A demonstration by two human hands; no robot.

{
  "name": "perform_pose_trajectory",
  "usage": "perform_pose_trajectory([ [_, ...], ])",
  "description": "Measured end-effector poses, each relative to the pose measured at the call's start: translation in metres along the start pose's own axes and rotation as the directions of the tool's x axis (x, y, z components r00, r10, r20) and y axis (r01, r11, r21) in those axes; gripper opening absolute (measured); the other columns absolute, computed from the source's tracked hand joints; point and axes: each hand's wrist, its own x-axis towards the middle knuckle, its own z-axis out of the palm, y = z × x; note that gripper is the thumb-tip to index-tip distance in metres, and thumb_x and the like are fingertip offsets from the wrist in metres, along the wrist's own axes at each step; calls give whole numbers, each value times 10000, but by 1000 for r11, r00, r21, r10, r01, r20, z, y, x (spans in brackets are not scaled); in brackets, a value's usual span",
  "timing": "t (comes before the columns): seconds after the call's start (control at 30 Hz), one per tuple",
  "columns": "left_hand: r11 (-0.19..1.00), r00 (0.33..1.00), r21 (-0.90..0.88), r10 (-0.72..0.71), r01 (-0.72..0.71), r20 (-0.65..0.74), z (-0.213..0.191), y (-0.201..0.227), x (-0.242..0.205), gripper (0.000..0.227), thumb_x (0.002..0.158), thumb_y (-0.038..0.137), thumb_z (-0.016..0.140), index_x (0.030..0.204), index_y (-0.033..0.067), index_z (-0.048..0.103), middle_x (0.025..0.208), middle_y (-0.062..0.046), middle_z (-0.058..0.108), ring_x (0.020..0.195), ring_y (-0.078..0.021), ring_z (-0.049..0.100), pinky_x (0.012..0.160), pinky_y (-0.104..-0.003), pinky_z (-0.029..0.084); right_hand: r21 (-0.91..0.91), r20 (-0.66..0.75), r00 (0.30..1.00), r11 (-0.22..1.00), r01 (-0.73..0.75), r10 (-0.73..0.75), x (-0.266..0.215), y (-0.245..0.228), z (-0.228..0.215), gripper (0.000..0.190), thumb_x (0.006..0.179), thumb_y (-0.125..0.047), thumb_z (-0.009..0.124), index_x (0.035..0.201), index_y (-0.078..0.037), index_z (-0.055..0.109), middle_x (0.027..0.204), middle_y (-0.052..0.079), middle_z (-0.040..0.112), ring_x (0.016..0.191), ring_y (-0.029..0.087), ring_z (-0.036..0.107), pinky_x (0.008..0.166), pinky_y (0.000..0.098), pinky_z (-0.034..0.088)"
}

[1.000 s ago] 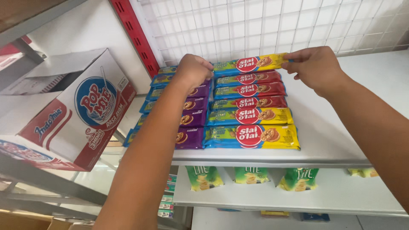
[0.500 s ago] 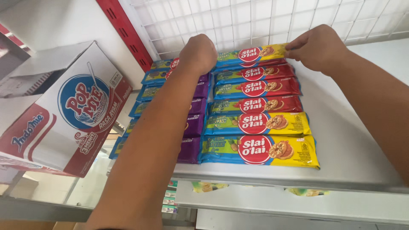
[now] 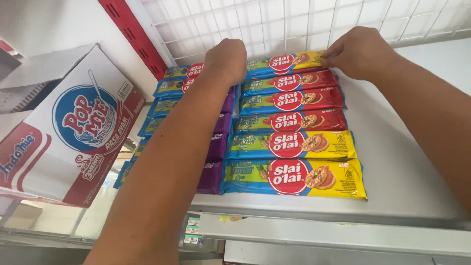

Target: The person stocks a retail shelf with packaged snack products. They repeatedly select packages of biscuits from a cardboard box on their right, check their labels or orientation, and neatly arrange them in rows on a wire shelf next to existing packages of potato chips.

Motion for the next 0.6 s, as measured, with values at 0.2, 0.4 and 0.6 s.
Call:
perform_pose_trajectory([
  [0.2, 999, 999, 40, -24, 22, 36, -15, 7, -12, 129, 851, 54, 689, 966, 111, 700, 976, -83, 676, 810, -328, 689, 624, -416, 577, -182, -4, 999, 983, 34, -35, -7, 1, -5, 427, 961, -482, 702, 1298, -228, 762, 1205, 138, 735, 1097, 332, 662, 791, 494, 560],
  [0.4, 964, 941, -99, 215, -248, -260, -44, -17, -36, 235, 850, 210, 739, 1053, 132, 828, 1194, -67, 685, 1088, -344, 655, 758, -539, 562, -215, -64, 994, 974, 77, -92, -64, -1, -51, 529, 981, -538, 647, 1378, -194, 700, 1149, 3, 774, 1135, 313, 652, 886, 471, 536],
  [0.6, 939, 916, -144, 257, -312, -309, -109, 9, -156, 269, 955, 310, 706, 1151, 145, 789, 1119, -69, 613, 1035, -343, 649, 767, -543, 526, -360, -305, 872, 894, 266, -382, -190, 58, -69, 382, 944, -496, 743, 1247, -273, 805, 954, -37, 775, 812, 189, 721, 760, 372, 537],
])
